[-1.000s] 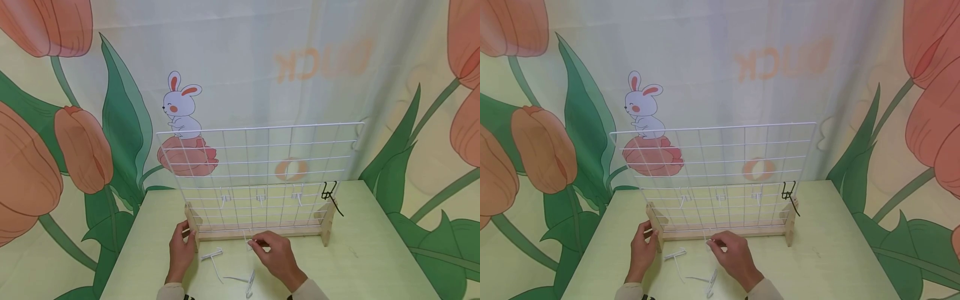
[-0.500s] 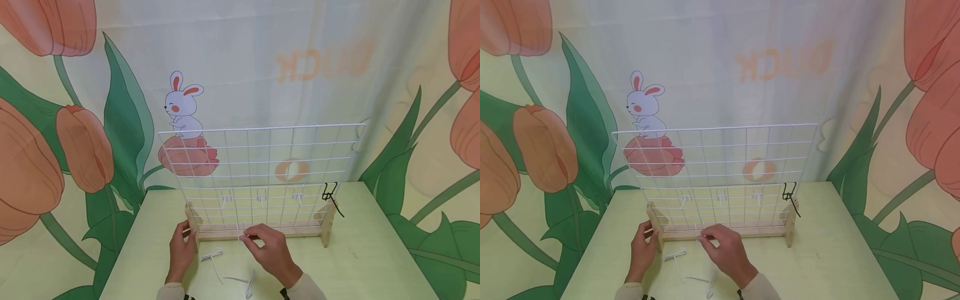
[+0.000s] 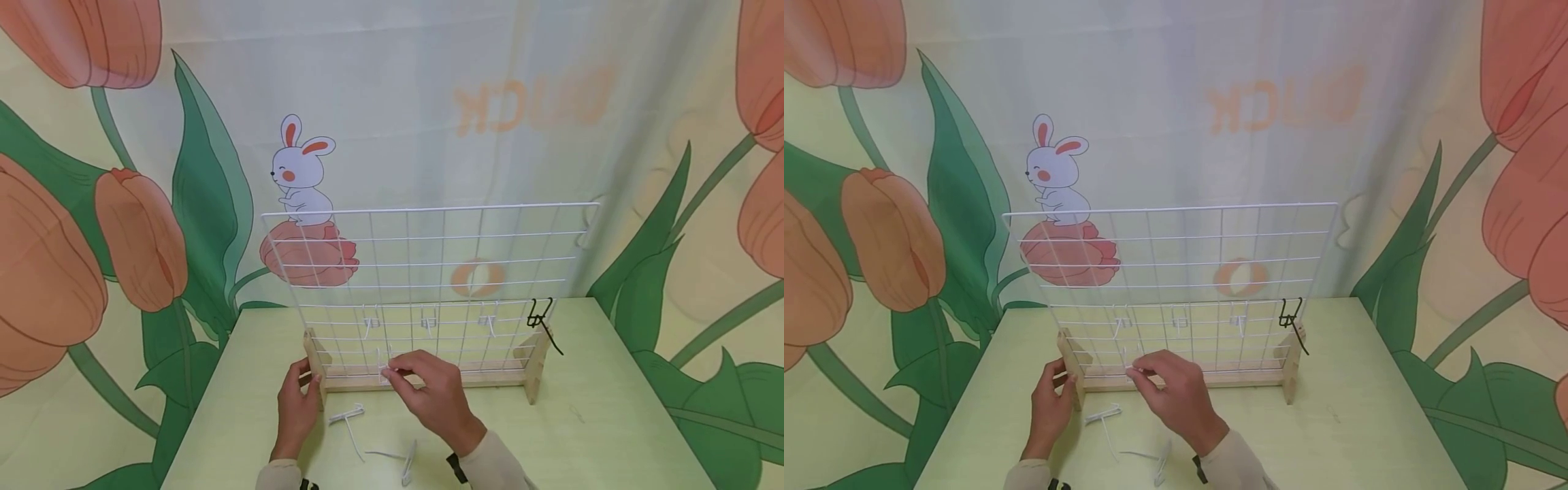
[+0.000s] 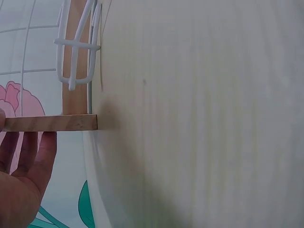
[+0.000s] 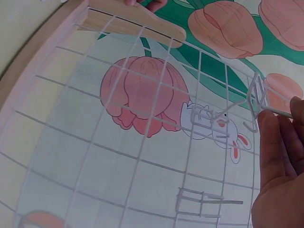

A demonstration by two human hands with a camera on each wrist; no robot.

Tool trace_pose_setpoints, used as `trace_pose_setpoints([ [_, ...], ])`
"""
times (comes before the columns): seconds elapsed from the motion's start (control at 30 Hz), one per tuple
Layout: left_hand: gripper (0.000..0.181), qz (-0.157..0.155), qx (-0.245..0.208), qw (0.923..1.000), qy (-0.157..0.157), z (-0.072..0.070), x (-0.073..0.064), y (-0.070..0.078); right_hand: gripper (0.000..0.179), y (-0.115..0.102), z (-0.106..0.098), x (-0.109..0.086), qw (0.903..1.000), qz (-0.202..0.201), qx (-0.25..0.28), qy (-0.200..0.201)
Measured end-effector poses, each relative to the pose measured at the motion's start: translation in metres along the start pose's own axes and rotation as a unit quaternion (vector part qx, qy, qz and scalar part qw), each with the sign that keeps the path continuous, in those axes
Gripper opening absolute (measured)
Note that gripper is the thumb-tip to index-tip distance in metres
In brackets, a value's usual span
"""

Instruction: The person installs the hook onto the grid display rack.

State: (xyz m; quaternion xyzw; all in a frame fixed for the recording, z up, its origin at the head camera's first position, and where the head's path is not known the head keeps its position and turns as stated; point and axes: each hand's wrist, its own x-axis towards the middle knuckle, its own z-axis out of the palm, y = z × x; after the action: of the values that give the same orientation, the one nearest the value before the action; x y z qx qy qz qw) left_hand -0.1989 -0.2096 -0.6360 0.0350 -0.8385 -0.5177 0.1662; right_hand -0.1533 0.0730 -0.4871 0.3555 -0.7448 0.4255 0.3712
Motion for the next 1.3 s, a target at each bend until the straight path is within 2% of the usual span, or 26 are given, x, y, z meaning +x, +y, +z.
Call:
trace_pose_setpoints([
  [0.47, 0.043, -0.012, 0.004, 0.9999, -0.005, -0.002, -0.001, 0.002, 0.017, -0.002, 0.019, 0.038, 0.9994, -0.033, -0.002, 0.008],
  [1.07, 0.04, -0.012, -0.021, 0.9997, 0.009, -0.003, 0.0, 0.001, 0.016, 0.002, 0.051, 0.068, 0.9976, -0.056, -0.02, -0.034],
  [1.3, 0.041, -0.005, -0.027, 0.9993, 0.025, 0.0, -0.001, 0.002, 0.012, -0.003, 0.063, 0.085, 0.9952, -0.071, -0.038, -0.056],
])
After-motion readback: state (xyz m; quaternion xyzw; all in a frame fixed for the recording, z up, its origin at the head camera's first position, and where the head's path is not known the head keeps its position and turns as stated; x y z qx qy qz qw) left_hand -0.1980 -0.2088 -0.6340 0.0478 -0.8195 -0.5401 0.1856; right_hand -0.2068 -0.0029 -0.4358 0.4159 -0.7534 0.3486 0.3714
